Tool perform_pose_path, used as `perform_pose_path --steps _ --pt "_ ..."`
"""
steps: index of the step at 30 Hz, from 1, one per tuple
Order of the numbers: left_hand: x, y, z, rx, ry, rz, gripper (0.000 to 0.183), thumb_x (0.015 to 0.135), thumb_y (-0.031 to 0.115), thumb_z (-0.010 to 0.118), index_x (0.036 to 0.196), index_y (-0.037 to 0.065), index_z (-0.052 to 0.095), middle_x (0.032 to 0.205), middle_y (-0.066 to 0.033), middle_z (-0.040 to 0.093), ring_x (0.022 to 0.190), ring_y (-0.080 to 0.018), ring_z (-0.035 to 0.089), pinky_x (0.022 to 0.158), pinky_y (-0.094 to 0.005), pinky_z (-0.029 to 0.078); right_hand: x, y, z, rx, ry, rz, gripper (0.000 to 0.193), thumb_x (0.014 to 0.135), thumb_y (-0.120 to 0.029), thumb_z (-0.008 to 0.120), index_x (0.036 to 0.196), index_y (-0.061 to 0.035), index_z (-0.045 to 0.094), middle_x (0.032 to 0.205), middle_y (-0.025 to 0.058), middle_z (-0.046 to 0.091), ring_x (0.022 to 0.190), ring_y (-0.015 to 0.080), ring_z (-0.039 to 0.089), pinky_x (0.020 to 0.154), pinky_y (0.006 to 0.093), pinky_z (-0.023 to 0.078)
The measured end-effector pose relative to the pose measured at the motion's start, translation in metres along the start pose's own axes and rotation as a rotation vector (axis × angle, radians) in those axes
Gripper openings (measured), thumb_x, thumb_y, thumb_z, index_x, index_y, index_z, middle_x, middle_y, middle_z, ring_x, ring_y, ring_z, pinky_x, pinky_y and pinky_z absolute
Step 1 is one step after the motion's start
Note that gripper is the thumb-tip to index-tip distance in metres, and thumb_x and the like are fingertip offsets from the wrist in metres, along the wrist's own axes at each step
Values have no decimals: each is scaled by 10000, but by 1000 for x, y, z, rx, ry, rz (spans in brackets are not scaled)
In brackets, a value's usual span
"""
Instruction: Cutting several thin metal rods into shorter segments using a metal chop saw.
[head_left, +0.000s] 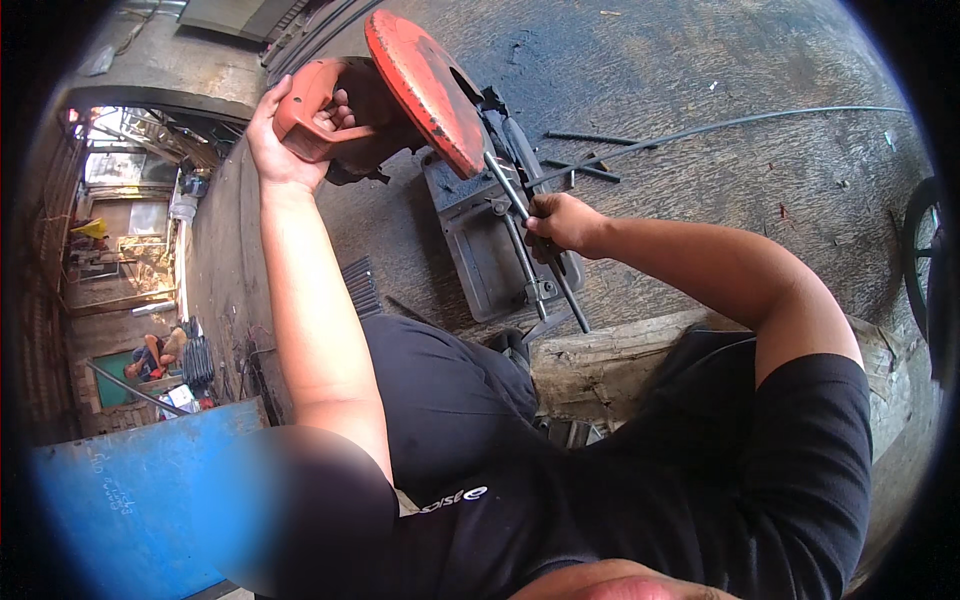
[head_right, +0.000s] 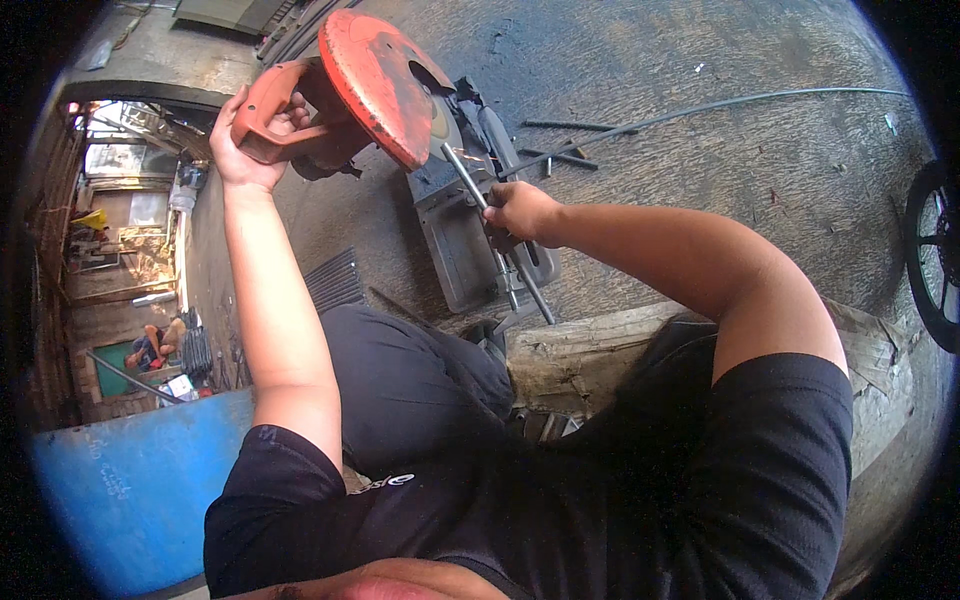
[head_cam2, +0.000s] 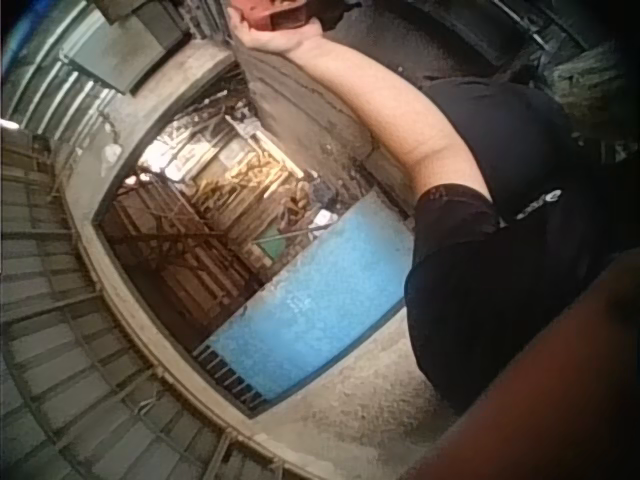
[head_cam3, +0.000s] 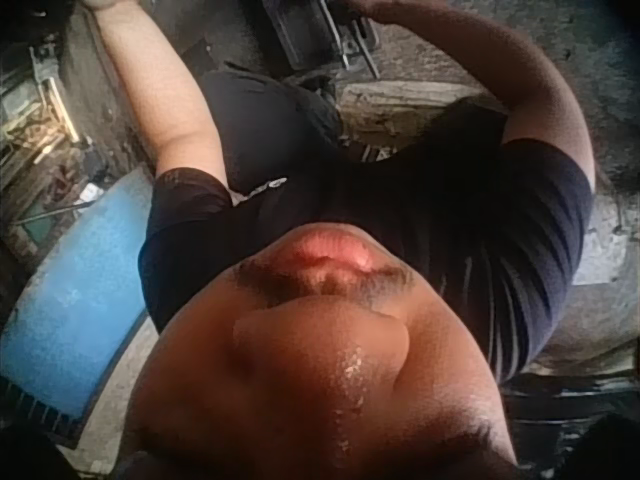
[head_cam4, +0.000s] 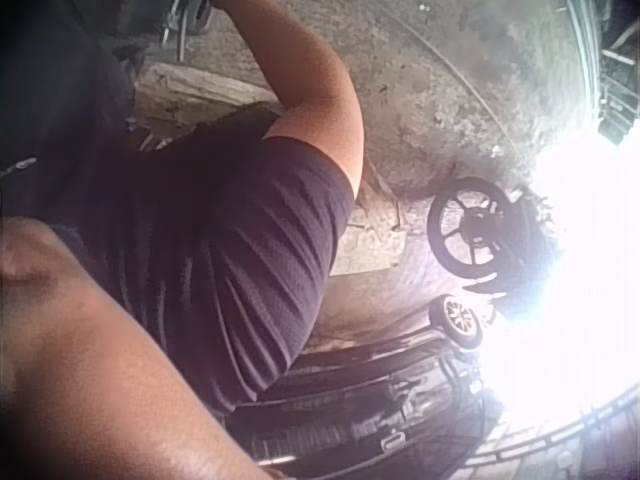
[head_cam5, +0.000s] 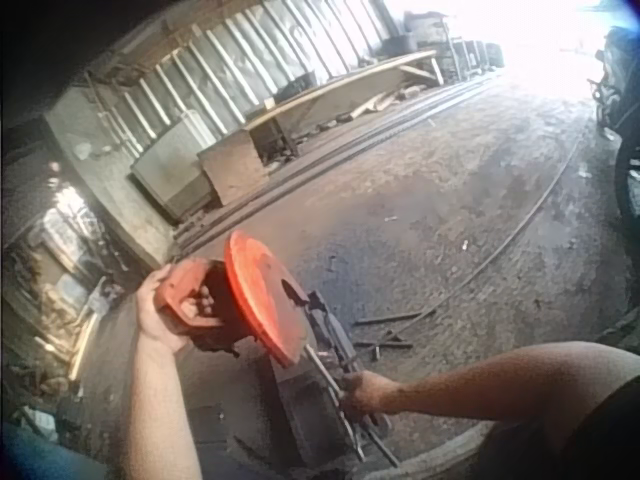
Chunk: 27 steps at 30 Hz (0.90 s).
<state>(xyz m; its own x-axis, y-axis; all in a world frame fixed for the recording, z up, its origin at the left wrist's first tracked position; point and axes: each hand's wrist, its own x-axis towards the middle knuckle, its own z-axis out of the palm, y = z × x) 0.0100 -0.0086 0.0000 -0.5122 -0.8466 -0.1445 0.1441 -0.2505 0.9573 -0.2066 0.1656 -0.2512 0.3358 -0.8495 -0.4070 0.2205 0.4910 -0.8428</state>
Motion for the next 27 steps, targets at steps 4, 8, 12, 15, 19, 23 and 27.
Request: perform_pose_path --steps 4,8,12,15,19,23,27 --pt "0 0 2 28 67 9 571 917 394 441 1248 -69 485 1022 -213 593 910 -304 573 835 -419 474 2 4 -2 24 -9 28 135 978 -116 479 977 16 509 857 133 632 678 212 642 641 374 575" --pt "-2 0 5 23 53 14 570 916 397 443 1242 -69 492 1015 -209 596 901 -303 577 832 -420 477 7 9 -4 44 8 49 157 993 -125 444 997 19 507 867 137 638 671 210 639 636 364 568" --pt "-3 -1 6 59 89 28 571 915 398 446 1239 -70 493 1010 -209 597 891 -299 578 824 -417 479 10 12 -5 -33 47 7 178 993 -147 451 1005 23 502 858 136 640 659 204 632 619 353 556" --pt "-1 -2 2 47 109 31 563 918 395 445 1229 -70 500 1003 -210 601 875 -295 580 813 -409 482 8 12 -7 -79 139 43 270 966 -194 520 1072 54 543 874 142 657 647 195 641 618 345 552" --pt "2 2 -7 37 10 15 548 927 390 435 1214 -70 512 990 -216 604 862 -291 583 808 -400 484 6 9 -8 -199 218 -6 374 927 -216 602 1171 58 529 854 132 647 634 173 629 569 328 531" --pt "3 1 -8 72 57 33 547 926 389 436 1214 -70 512 989 -215 604 864 -287 585 807 -397 485 6 3 -7 -228 294 16 414 867 -202 692 1160 53 548 805 111 636 629 160 626 536 310 524" --pt "0 -2 0 42 55 25 560 918 391 446 1237 -67 496 1020 -212 601 885 -287 586 814 -399 485 2 0 -6 -320 376 38 386 826 -200 738 1082 40 578 767 103 636 630 148 627 533 307 523"
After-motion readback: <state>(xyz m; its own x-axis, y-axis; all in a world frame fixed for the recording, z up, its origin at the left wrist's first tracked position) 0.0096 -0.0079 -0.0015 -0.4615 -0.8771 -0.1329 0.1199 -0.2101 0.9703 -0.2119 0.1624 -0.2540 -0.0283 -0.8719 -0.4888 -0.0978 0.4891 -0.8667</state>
